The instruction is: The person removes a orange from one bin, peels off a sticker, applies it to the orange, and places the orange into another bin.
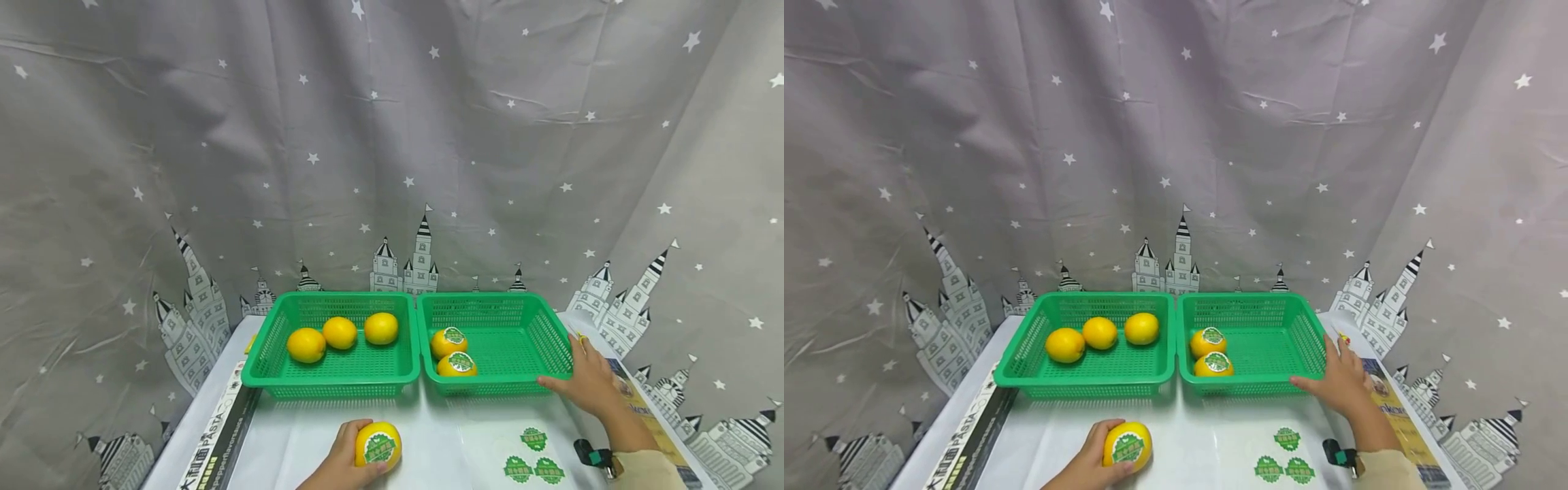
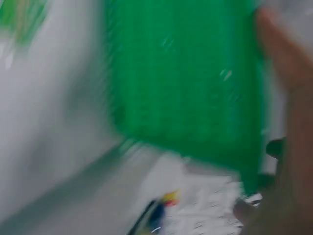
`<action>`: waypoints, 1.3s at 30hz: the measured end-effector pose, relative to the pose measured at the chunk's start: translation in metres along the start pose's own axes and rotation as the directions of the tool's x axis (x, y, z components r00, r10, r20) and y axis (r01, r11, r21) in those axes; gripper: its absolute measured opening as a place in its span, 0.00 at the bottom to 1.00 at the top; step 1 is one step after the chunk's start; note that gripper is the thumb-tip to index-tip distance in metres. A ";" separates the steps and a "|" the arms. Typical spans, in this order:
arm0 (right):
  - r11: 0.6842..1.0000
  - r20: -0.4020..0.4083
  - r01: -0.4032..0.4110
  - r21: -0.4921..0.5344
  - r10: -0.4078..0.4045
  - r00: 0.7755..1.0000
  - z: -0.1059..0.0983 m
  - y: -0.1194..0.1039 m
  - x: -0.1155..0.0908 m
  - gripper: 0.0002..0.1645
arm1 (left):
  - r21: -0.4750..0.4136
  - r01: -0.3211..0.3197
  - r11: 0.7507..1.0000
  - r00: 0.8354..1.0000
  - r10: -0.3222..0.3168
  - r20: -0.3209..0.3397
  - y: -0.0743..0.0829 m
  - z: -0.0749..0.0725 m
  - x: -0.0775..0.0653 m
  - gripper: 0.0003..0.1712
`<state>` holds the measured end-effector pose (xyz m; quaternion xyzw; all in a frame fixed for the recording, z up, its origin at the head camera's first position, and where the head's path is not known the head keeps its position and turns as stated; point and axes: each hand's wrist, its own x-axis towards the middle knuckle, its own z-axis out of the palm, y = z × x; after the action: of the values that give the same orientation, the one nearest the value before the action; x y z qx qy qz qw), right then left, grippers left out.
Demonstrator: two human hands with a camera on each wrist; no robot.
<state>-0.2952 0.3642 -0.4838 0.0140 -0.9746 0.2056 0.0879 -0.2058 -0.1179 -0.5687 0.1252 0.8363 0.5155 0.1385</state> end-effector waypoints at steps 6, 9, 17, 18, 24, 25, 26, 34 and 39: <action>0.994 0.161 -0.009 0.111 -0.009 0.987 0.005 0.021 0.009 0.79 | 0.014 -0.002 1.000 1.000 0.002 -0.003 -0.003 -0.003 -0.004 0.46; 0.987 0.208 -0.049 0.156 0.016 0.978 0.006 0.015 0.007 0.80 | 0.014 -0.027 1.000 1.000 0.027 -0.004 0.001 -0.005 -0.004 0.42; 0.981 0.265 -0.072 0.178 0.022 0.964 0.008 0.005 0.003 0.80 | 0.052 -0.303 0.952 0.951 0.298 0.083 0.112 0.027 0.043 0.35; 0.981 0.274 -0.075 0.180 0.023 0.961 0.008 0.004 0.003 0.79 | 0.069 -0.316 0.946 0.947 0.311 0.078 0.128 0.031 0.056 0.36; 0.975 0.355 -0.113 0.193 0.038 0.934 0.013 -0.004 0.004 0.80 | 0.272 -0.278 0.921 0.957 0.291 -0.008 0.167 0.056 0.141 0.40; 0.974 0.361 -0.115 0.196 0.037 0.932 0.014 -0.006 0.003 0.80 | 0.320 -0.246 0.915 0.963 0.268 -0.025 0.165 0.060 0.153 0.40; 0.973 0.363 -0.111 0.201 0.031 0.931 0.015 -0.007 0.004 0.80 | 0.382 -0.208 0.900 0.969 0.243 -0.045 0.161 0.063 0.162 0.41; 0.966 0.387 -0.108 0.237 0.008 0.922 0.019 -0.019 0.002 0.81 | 0.639 -0.011 0.769 1.000 -0.006 0.024 0.130 0.073 0.188 0.39; 0.970 0.385 -0.098 0.221 0.006 0.923 0.017 -0.022 0.002 0.80 | 0.670 -0.009 0.742 0.994 -0.065 0.086 0.136 0.069 0.185 0.35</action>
<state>-0.2985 0.3374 -0.4901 0.0381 -0.9416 0.3158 -0.1110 -0.3440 0.0642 -0.4951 0.1805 0.9590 0.1717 0.1351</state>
